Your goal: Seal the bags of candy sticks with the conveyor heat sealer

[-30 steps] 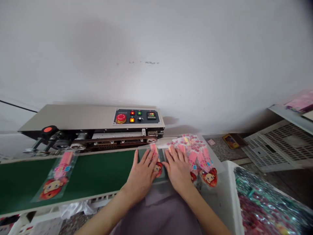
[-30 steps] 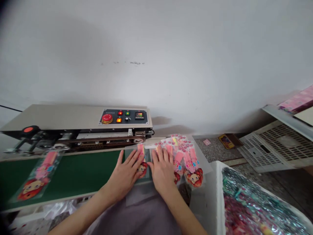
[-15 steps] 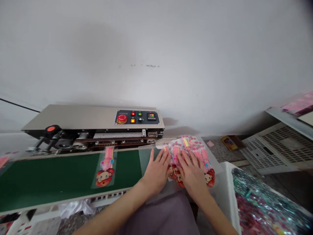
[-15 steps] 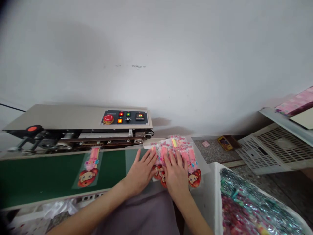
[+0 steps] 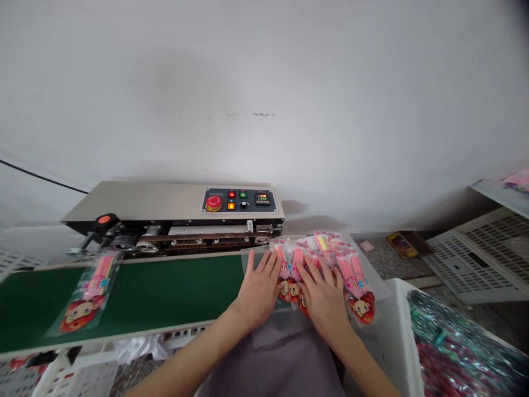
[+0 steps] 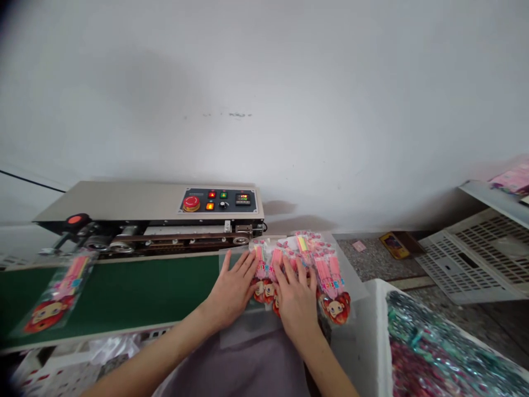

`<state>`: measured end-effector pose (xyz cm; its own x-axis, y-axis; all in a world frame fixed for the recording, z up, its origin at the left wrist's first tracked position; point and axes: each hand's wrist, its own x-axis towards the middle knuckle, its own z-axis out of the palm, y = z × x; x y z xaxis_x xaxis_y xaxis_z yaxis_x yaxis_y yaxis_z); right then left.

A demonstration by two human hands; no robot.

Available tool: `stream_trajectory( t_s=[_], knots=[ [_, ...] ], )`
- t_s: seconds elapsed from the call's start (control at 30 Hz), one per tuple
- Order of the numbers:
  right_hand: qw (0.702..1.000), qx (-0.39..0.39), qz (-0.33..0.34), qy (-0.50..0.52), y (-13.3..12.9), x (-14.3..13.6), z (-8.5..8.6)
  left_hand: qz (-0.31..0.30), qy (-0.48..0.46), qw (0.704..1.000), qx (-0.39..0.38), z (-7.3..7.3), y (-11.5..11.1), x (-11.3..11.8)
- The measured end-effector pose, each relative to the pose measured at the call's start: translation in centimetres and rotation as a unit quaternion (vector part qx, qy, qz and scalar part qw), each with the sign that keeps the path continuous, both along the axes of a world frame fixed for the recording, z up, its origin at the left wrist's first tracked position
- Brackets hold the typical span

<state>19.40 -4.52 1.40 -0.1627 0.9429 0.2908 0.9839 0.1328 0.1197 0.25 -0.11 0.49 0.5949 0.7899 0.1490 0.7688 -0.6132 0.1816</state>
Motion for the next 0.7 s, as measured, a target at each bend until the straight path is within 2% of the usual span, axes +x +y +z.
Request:
stream_trajectory(
  t_s=[0.2, 0.37, 0.53, 0.6, 0.7],
  knots=[
    [1.000, -0.001, 0.010, 0.003, 0.2, 0.1, -0.2, -0.013, 0.022, 0.999, 0.024, 0.7, 0.1, 0.7],
    [1.000, -0.004, 0.013, 0.003, 0.2, 0.1, -0.3, -0.030, 0.029, 0.999, 0.022, -0.2, 0.1, 1.2],
    [1.000, -0.003, 0.016, 0.010, 0.3, -0.2, -0.3, -0.038, 0.031, 0.998, 0.027, -0.9, 0.3, -1.2],
    [1.000, -0.003, 0.025, 0.016, 0.6, -0.9, -0.5, -0.030, 0.035, 0.999, 0.029, -0.7, 0.2, -2.6],
    [0.998, -0.007, 0.057, 0.033, 1.5, -2.3, -0.6, 0.011, 0.052, 0.998, 0.025, 0.5, -0.3, -4.2]
  ],
)
